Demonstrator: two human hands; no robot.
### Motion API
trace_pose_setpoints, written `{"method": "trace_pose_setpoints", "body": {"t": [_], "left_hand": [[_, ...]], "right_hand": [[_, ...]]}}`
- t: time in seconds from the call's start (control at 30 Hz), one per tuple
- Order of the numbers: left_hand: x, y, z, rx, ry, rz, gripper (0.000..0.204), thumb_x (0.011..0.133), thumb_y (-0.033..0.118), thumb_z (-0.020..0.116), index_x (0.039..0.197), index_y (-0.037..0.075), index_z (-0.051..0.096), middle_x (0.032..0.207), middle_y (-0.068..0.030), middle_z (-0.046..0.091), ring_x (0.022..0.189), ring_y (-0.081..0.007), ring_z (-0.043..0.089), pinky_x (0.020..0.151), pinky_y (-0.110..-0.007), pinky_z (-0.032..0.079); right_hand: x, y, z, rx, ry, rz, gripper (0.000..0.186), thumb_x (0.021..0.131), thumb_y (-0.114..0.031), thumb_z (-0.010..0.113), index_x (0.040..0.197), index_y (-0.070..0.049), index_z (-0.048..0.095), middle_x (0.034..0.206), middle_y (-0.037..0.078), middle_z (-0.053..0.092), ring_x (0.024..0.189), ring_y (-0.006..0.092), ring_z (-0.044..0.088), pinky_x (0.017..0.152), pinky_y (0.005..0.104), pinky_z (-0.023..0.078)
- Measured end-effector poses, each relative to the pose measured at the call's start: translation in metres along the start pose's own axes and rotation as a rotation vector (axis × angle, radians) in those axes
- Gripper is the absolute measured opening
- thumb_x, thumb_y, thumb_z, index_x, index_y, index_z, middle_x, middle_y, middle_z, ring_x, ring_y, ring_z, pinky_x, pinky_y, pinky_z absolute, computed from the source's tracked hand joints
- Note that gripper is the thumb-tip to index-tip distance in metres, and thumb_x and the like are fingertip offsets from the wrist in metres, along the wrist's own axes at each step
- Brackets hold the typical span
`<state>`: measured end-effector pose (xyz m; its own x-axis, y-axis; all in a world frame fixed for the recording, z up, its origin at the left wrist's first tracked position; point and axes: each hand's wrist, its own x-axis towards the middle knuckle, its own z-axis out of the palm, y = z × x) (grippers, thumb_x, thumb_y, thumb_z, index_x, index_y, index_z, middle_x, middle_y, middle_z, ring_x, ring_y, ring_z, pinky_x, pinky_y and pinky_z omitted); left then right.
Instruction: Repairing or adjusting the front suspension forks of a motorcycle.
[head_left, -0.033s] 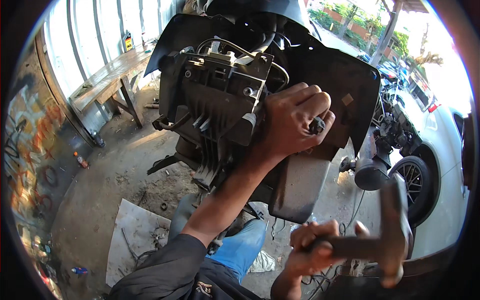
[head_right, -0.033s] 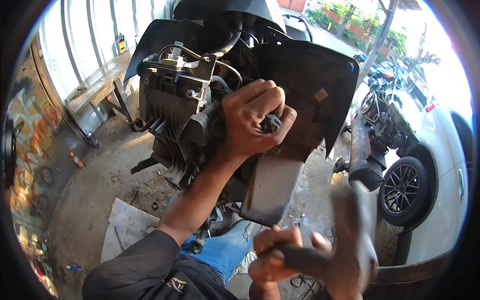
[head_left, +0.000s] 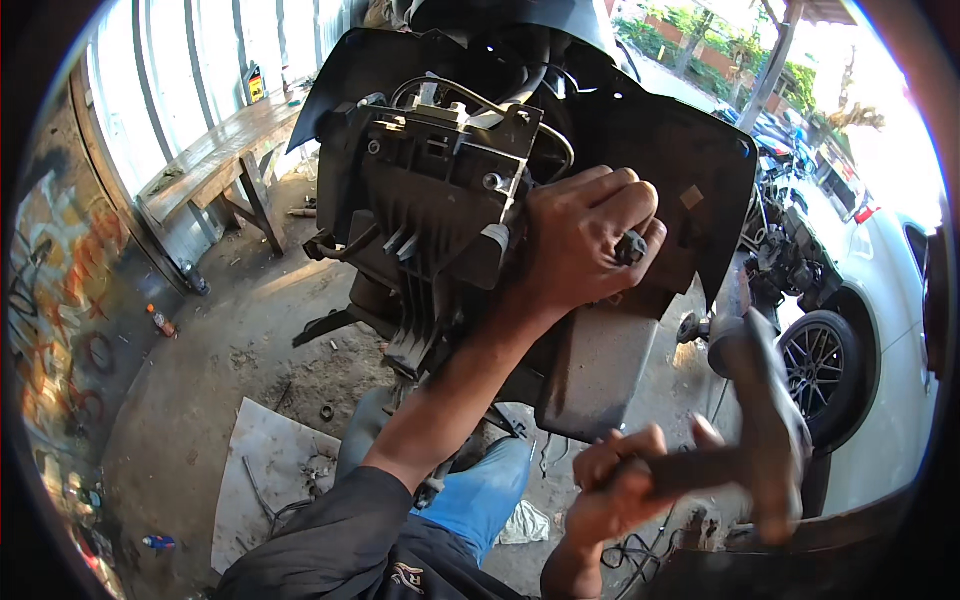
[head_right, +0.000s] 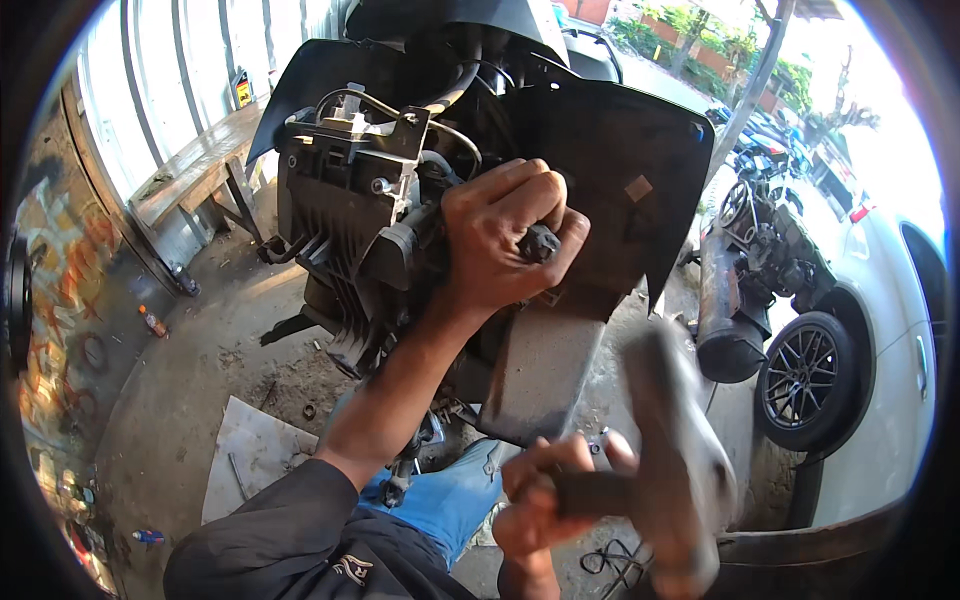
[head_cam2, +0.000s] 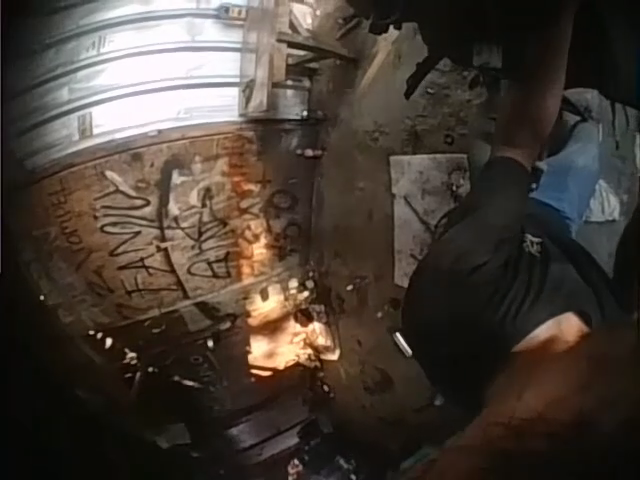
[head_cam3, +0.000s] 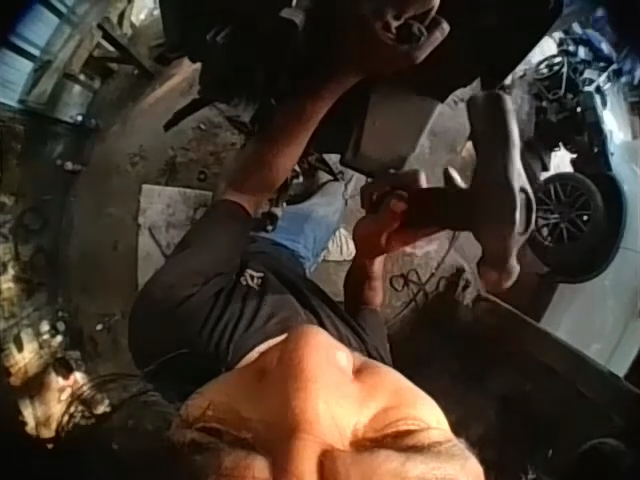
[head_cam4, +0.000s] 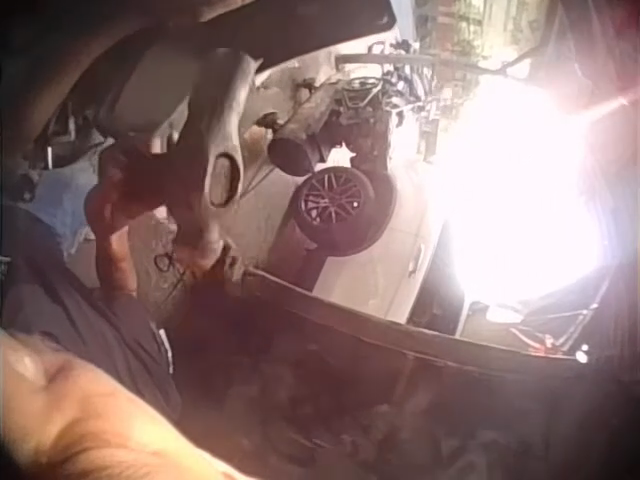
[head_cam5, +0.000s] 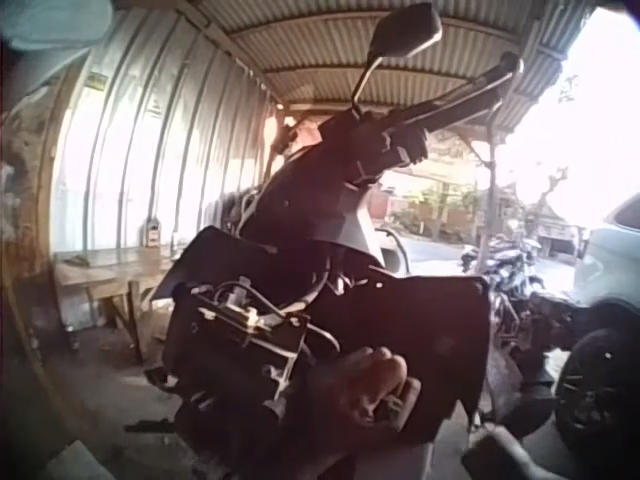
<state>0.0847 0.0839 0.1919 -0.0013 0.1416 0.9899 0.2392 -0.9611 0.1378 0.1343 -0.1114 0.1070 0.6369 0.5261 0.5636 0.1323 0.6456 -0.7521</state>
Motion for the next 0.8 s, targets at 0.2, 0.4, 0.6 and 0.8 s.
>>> {"method": "trace_pose_setpoints", "body": {"t": [0.2, 0.4, 0.6, 0.8], "left_hand": [[-0.005, -0.006, -0.002, 0.02, -0.04, -0.021, 0.014, 0.071, 0.011, 0.068, 0.075, 0.008, 0.055, 0.071, -0.0044, 0.056, 0.061, -0.0222, 0.059, 0.053, -0.035, 0.047], [0.004, 0.001, 0.009, -0.031, 0.013, 0.003, 0.018, 0.07, 0.007, 0.068, 0.069, 0.007, 0.05, 0.065, -0.0044, 0.049, 0.054, -0.0195, 0.052, 0.05, -0.032, 0.042], [-0.001, -0.002, 0.005, -0.05, 0.034, -0.004, 0.024, 0.069, 0.004, 0.067, 0.062, 0.005, 0.044, 0.058, -0.0052, 0.041, 0.046, -0.0174, 0.043, 0.046, -0.031, 0.035], [-0.001, -0.004, 0.003, -0.002, -0.032, -0.03, 0.018, 0.071, 0.011, 0.068, 0.069, 0.008, 0.05, 0.064, -0.0062, 0.048, 0.054, -0.0243, 0.054, 0.05, -0.036, 0.042]], "right_hand": [[0.012, -0.01, -0.007, 0.042, -0.136, 0.22, 0.067, 0.095, -0.028, 0.057, 0.145, -0.002, 0.019, 0.061, 0.005, 0.047, 0.041, 0.0074, 0.04, 0.033, 0.024, 0.029], [0.016, -0.025, -0.035, 0.409, -0.046, 0.1, 0.058, 0.094, -0.05, 0.053, 0.124, -0.002, 0.039, 0.058, 0.005, 0.043, 0.041, 0.0124, 0.038, 0.035, 0.0246, 0.03], [0.021, -0.015, 0.008, -0.041, -0.191, 0.43, 0.049, 0.096, -0.033, 0.057, 0.13, -0.004, 0.036, 0.059, -0.001, 0.042, 0.044, 0.0049, 0.038, 0.04, 0.0186, 0.031], [0.016, -0.019, -0.016, 0.007, -0.105, -0.079, 0.065, 0.098, -0.051, 0.049, 0.137, -0.009, 0.021, 0.051, 0.006, 0.036, 0.032, 0.0114, 0.033, 0.027, 0.0253, 0.023]]}}
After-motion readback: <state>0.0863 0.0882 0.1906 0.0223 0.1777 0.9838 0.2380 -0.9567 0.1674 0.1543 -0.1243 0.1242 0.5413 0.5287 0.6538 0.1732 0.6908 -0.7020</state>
